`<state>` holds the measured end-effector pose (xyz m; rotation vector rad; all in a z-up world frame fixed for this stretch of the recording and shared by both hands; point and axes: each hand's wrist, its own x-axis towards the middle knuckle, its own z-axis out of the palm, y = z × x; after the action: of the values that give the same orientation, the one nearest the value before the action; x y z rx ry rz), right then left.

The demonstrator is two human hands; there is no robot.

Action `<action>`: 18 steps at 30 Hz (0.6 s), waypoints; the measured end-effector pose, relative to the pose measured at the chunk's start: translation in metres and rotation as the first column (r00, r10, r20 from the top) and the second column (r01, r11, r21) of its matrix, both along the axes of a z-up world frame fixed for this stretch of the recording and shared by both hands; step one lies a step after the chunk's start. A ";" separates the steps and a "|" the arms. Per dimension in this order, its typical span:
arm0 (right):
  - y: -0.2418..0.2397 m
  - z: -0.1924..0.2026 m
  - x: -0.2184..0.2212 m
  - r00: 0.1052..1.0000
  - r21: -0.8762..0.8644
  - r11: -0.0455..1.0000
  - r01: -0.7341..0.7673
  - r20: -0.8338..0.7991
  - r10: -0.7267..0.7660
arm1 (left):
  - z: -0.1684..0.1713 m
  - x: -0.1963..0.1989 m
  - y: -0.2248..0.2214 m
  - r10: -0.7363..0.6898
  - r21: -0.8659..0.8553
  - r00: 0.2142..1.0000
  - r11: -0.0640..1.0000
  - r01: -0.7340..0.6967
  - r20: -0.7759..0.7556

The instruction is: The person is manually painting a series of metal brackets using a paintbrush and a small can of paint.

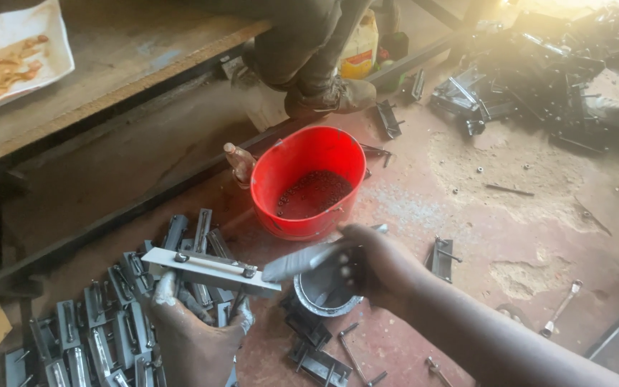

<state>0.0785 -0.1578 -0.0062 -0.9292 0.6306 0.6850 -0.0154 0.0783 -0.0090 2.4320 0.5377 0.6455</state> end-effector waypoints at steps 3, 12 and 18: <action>0.001 0.022 -0.003 1.000 -0.128 0.992 -0.020 -0.005 0.020 | 0.001 0.003 0.008 -0.183 0.110 0.965 0.980 0.164 0.189; -0.007 0.014 0.001 0.784 -0.730 0.600 -0.327 0.145 0.604 | 0.029 0.011 0.013 -0.109 -0.172 0.261 0.957 -0.234 -0.959; -0.005 -0.162 -0.054 0.303 -0.822 -0.015 -0.570 -0.227 0.925 | 0.022 -0.008 0.003 -0.301 -0.310 0.082 0.886 -0.344 -0.950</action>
<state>0.0246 -0.1627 -0.1686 -2.4033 -0.1616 1.2077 -0.0231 0.0811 0.0126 1.9517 1.0798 -1.3200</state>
